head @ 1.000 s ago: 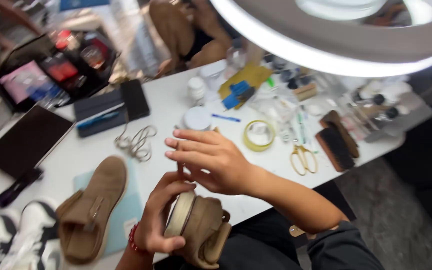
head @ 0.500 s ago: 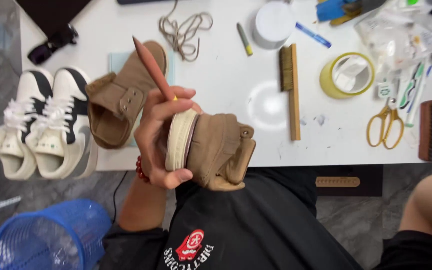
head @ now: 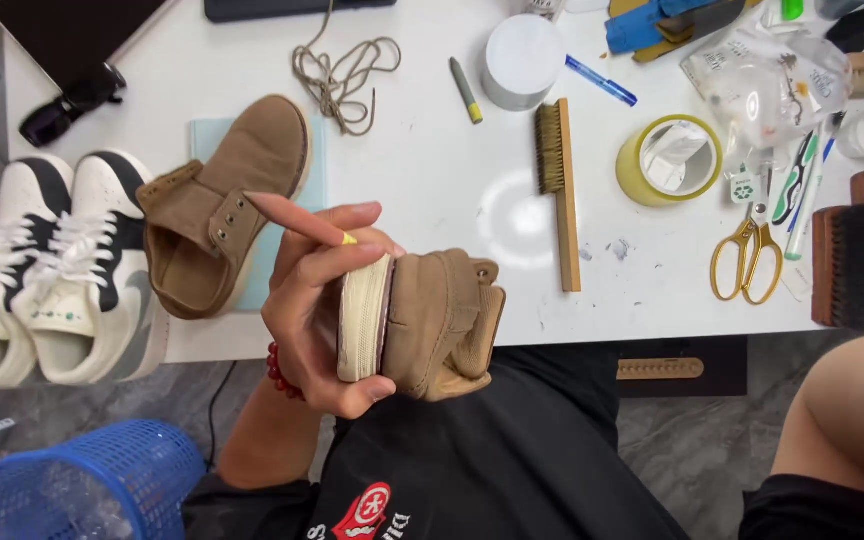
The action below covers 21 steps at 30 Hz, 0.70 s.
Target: The person marks the sole of a brown shoe with a pencil before tracing along the seam where the upper meets the midsole. They then rotate the shoe to mark the heel area and the side seams.
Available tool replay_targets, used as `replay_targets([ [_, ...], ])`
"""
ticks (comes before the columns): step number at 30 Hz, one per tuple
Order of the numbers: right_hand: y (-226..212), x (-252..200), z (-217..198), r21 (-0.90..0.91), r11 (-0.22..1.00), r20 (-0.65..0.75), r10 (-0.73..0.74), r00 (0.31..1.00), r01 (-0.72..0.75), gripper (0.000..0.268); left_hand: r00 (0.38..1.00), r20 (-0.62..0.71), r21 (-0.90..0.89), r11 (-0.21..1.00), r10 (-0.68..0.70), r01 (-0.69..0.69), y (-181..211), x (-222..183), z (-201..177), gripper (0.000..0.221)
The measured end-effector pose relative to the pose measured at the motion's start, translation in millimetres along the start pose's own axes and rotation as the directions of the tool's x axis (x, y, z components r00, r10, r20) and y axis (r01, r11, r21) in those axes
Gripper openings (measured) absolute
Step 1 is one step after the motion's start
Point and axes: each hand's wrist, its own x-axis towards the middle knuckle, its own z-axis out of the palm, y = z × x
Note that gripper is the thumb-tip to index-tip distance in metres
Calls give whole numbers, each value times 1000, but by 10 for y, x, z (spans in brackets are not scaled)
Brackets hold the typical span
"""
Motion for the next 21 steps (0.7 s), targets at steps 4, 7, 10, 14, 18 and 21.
replay_targets([
  [4,-13,104,216,53,998,4,-43,999,43,39,997,-19,88,993,76,-74,-35,86,7,82],
  [7,-100,118,279,66,995,-6,-69,998,69,39,991,-21,159,979,134,-129,-67,138,17,84],
  [10,-340,56,453,122,986,-27,-111,993,114,38,984,-24,217,961,179,-169,-117,227,-18,85],
  [14,-463,175,584,292,894,-56,-338,940,339,38,977,-33,349,918,212,-187,-137,338,19,87],
  [18,-1027,540,861,573,660,12,-601,799,487,37,988,98,197,971,118,-135,-28,544,34,84],
  [21,-1319,658,1012,748,608,317,-680,661,267,39,973,229,228,972,-1,-53,111,611,52,84],
])
